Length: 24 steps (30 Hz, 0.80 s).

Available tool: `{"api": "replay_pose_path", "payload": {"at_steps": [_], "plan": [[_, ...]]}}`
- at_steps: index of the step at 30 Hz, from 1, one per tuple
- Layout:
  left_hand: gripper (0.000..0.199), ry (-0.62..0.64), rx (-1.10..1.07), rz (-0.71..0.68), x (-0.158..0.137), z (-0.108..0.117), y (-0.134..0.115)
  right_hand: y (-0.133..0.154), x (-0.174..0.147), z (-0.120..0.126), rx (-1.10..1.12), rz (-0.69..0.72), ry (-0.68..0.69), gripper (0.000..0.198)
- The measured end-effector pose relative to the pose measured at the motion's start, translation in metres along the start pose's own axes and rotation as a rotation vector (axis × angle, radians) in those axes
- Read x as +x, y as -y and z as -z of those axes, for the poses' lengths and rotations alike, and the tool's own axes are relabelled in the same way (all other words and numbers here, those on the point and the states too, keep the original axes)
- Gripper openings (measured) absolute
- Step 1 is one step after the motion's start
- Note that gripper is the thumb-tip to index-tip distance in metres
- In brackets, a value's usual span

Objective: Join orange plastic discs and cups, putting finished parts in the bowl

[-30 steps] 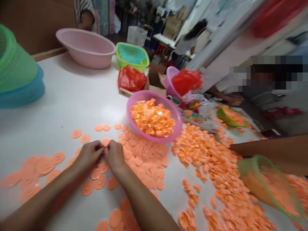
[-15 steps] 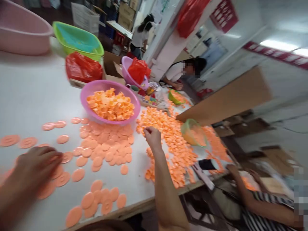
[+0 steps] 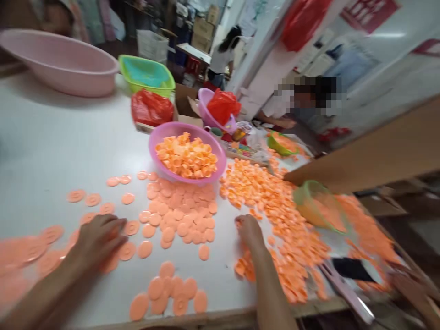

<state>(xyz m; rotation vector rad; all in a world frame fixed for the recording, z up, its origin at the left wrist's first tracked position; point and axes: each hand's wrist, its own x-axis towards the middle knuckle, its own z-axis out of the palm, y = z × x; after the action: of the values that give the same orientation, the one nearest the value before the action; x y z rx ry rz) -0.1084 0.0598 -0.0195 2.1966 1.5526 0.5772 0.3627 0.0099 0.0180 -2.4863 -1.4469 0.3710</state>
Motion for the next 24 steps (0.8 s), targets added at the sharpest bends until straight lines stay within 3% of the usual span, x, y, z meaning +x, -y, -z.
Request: {"api": "replay_pose_path", "payload": {"at_steps": [5,8,11,13,16,17,20,22,24], "plan": [[0.019,0.069,-0.001,0.069,0.003,0.005,-0.007,-0.004,0.009,0.004,-0.032,0.036,0.096,0.024],[0.018,0.082,-0.033,0.061,0.003,0.002,-0.010,-0.013,0.002,0.009,-0.001,-0.023,0.173,0.023],[0.018,0.074,-0.067,0.059,0.003,-0.002,-0.011,-0.014,-0.005,0.013,-0.019,-0.069,0.096,0.022],[0.018,0.062,-0.089,0.067,0.002,-0.004,-0.010,0.000,-0.011,0.014,0.014,-0.109,-0.014,0.022],[0.016,0.054,-0.100,0.069,0.000,-0.004,-0.009,0.058,-0.025,0.004,0.294,-0.144,-0.077,0.032],[0.015,0.049,-0.095,0.069,0.000,-0.003,-0.009,0.086,-0.032,-0.004,0.420,-0.087,-0.033,0.034],[0.014,0.027,-0.081,0.075,0.001,-0.004,-0.009,0.177,-0.056,-0.043,0.627,0.129,0.269,0.022],[0.013,0.016,-0.087,0.071,0.001,-0.005,-0.008,0.227,-0.070,-0.074,0.630,0.268,0.392,0.011],[0.011,0.009,-0.100,0.064,0.001,-0.009,-0.007,0.258,-0.081,-0.100,0.583,0.362,0.418,0.005]]}}
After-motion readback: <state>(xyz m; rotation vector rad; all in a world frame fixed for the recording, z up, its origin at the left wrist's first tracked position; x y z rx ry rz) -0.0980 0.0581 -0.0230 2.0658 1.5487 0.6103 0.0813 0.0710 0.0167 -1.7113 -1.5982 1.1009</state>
